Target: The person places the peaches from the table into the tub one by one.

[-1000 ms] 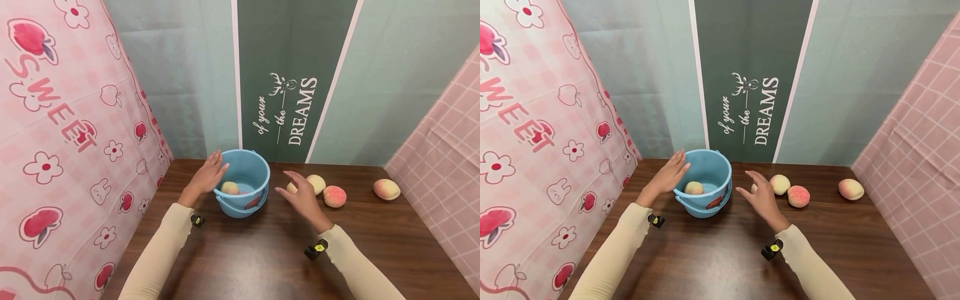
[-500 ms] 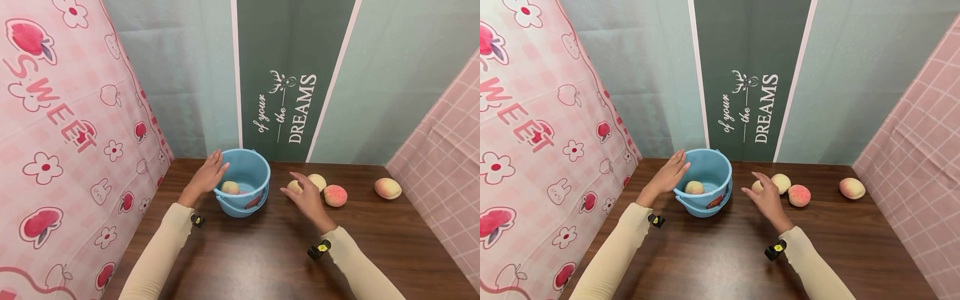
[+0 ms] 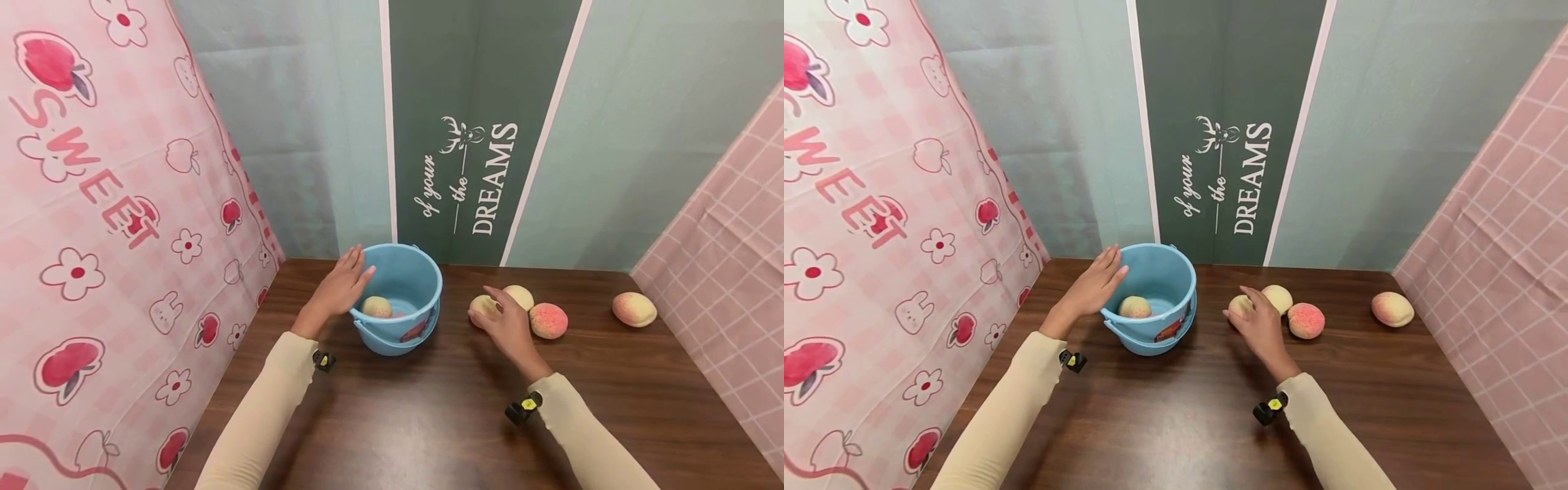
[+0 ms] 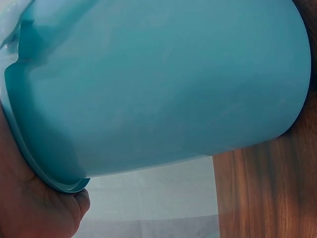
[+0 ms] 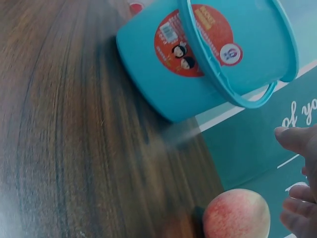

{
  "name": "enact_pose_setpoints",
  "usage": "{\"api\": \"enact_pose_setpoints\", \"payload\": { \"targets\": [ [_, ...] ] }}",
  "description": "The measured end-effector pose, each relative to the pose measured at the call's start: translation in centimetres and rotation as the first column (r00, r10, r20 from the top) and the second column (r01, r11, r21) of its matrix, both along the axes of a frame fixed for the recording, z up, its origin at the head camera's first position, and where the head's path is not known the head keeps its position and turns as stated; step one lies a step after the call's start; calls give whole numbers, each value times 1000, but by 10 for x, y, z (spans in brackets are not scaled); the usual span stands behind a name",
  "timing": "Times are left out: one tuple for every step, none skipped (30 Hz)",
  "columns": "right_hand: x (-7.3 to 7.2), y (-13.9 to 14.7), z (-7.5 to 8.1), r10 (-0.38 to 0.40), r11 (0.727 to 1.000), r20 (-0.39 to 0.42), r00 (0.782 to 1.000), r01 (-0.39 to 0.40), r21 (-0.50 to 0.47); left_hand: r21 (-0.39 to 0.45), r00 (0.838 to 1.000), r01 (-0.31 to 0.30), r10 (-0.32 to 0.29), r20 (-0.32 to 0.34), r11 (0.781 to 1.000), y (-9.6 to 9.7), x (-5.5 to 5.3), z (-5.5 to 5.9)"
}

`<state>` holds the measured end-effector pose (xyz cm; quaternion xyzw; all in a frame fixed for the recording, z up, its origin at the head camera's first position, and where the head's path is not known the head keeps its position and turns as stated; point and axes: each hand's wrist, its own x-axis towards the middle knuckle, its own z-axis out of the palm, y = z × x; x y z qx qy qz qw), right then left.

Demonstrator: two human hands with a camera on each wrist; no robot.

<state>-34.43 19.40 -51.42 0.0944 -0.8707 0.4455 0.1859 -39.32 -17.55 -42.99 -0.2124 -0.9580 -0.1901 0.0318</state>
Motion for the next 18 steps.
{"api": "enact_pose_setpoints", "payload": {
  "targets": [
    [0, 1, -1, -5, 1000, 1, 1000, 5, 1, 0, 1000, 0, 0, -1, 1000, 0, 0, 0],
    [-1, 2, -3, -9, 1000, -2, 1000, 9, 2, -1, 1000, -1, 1, -1, 1000, 0, 0, 0],
    [-1, 3, -4, -12, 1000, -7, 1000, 12, 7, -3, 1000, -2, 2, 0, 1000, 0, 0, 0],
    [-2, 3, -6, -17, 1000, -11, 1000, 17, 13, -2, 1000, -3, 3, 1, 1000, 0, 0, -1],
    [-2, 4, -7, -24, 1000, -16, 1000, 24, 20, -2, 1000, -4, 4, 1, 1000, 0, 1, -1],
    [-3, 5, -8, -28, 999, -17, 999, 28, 22, 0, 1000, -3, 3, 0, 1000, 0, 1, -1],
    [-3, 5, -9, -32, 999, -16, 999, 32, 27, 0, 1000, -3, 3, 0, 1000, 0, 1, -1],
    [-3, 6, -10, -36, 999, -11, 999, 36, 31, 0, 1000, -4, 4, 2, 1000, 0, 1, -1],
    [-3, 6, -11, -40, 999, -8, 999, 40, 36, 2, 1000, -2, 2, 2, 1000, 0, 1, -1],
    [-3, 6, -11, -44, 998, -5, 999, 44, 36, 3, 1000, -2, 2, 1, 1000, 0, 1, 0],
    [-3, 7, -12, -47, 998, -3, 999, 47, 35, 2, 1000, -1, 1, 0, 1000, 0, 1, 0],
    [-3, 7, -13, -50, 998, 0, 999, 50, 37, 3, 1000, 0, 0, -1, 1000, 0, 2, 0],
    [-3, 7, -14, -54, 998, -2, 999, 54, 40, 2, 1000, 0, 0, 0, 1000, 0, 2, 1],
    [-3, 6, -15, -57, 998, -5, 998, 57, 40, 3, 1000, 1, -1, -1, 1000, 0, 2, 1],
    [-3, 6, -16, -61, 997, -11, 998, 61, 40, 3, 1000, 3, -3, -1, 1000, 0, 2, 1],
    [-3, 6, -17, -65, 997, -15, 998, 66, 39, 2, 1000, 2, -2, -1, 1000, -1, 2, 1],
    [-3, 6, -18, -68, 997, -18, 997, 69, 40, 3, 1000, 4, -4, 0, 1000, -1, 2, 0],
    [-2, 6, -19, -72, 997, -22, 997, 73, 40, 3, 1000, 5, -5, 0, 1000, -1, 2, 0]
  ]
}}
